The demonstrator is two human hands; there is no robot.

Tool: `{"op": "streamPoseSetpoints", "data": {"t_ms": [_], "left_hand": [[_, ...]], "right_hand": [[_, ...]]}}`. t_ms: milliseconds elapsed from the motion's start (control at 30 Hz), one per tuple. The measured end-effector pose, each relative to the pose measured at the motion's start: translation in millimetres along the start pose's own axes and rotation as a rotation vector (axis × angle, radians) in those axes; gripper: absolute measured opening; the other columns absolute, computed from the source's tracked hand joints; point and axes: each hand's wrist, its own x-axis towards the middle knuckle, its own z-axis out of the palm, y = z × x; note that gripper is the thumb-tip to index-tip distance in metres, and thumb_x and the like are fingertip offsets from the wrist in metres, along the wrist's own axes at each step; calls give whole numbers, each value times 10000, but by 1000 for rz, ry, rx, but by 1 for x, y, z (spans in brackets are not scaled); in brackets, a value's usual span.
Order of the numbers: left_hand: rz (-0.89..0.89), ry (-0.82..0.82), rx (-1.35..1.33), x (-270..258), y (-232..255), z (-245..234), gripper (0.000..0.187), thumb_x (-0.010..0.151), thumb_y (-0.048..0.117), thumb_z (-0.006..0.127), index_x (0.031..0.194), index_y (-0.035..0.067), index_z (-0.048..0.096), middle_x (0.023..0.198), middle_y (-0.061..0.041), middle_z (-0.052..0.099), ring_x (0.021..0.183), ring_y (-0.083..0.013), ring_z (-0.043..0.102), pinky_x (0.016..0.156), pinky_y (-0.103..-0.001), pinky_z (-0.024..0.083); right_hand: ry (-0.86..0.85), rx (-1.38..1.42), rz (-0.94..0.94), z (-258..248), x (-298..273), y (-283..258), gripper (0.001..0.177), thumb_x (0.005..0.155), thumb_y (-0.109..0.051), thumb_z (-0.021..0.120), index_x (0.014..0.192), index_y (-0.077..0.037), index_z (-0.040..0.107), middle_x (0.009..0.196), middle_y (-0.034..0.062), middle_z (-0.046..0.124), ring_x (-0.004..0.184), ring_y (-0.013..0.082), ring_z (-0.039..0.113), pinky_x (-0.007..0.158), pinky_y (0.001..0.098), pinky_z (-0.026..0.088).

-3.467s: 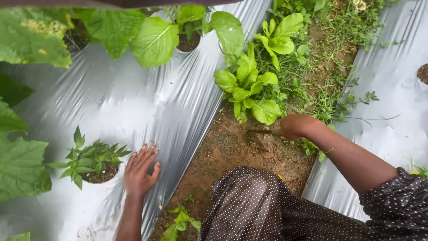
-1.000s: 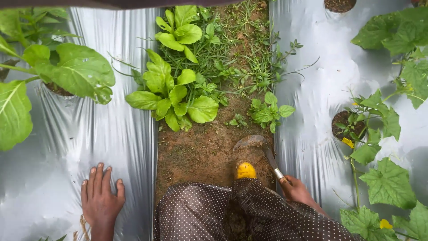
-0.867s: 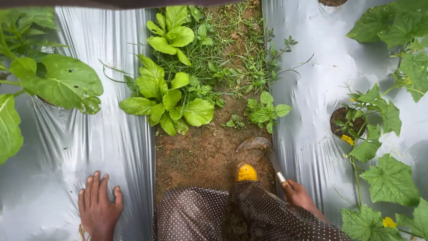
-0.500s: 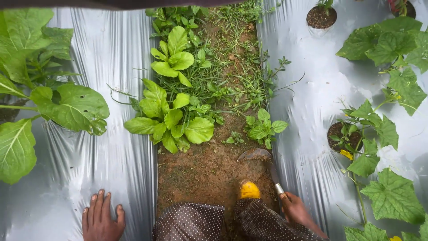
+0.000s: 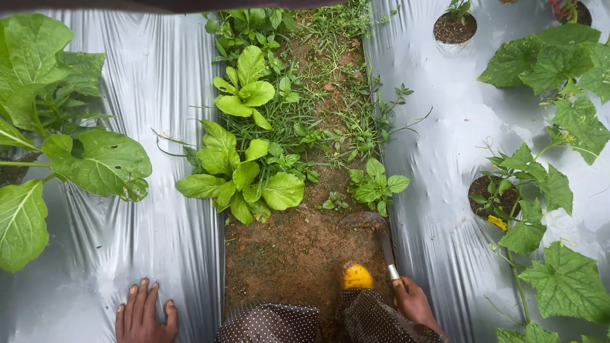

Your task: The person uses a hand hoe to remove weeds from a narrow soil path between two rows of plants covered with plastic mulch. The person repeatedly strikes the ground to loosen the soil and uproot unwanted vegetation, clearing the area between the crops.

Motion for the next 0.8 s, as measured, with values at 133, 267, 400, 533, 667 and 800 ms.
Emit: {"op": "streamPoseSetpoints", "data": {"t_ms": [133,267,400,533,667,800], "left_hand": [[62,31,47,4,-1,-3,376,915,297,696,1236,140,813,1400,-43,783,1386,-206,700,1198,-386,520],[86,-28,50,3,-3,-10,402,896,296,717,1256,142,809,1425,-42,769,1426,-207,673,1214,-396,512],[102,-22,59,5,-2,-12,379,908,290,715,1242,145,819,1417,-38,780,1416,-203,683,1216,-379,502],[107,10,86,6,-1,-12,354,917,290,716,1217,151,842,1390,-26,807,1403,-189,703,1220,-357,494],[102,-25,120,5,-1,-14,352,933,304,709,1226,170,849,1401,-9,808,1418,-177,703,1230,-353,501],[123,3,102,6,-2,-11,355,920,289,719,1214,145,857,1378,-35,823,1401,-199,717,1222,-363,500]], "right_hand": [[-12,161,-8,-4,-19,-21,348,1053,-318,458,1202,-57,634,667,103,605,544,202,525,510,341,404],[24,-21,-35,3,-4,18,399,1001,-416,443,1129,-126,686,802,67,679,720,195,594,706,327,422],[64,-45,-3,11,17,60,507,942,-480,491,1314,-175,651,1142,106,773,1025,263,704,862,397,512],[248,-41,-96,7,-16,29,599,923,-528,475,1400,-180,576,927,110,758,812,248,706,742,402,538],[323,167,-322,2,-12,28,499,958,-336,568,1369,-54,595,719,90,700,561,169,611,509,346,511],[257,421,-424,-2,-7,25,523,981,-250,533,1414,39,480,679,127,642,489,195,564,413,351,465]]}}
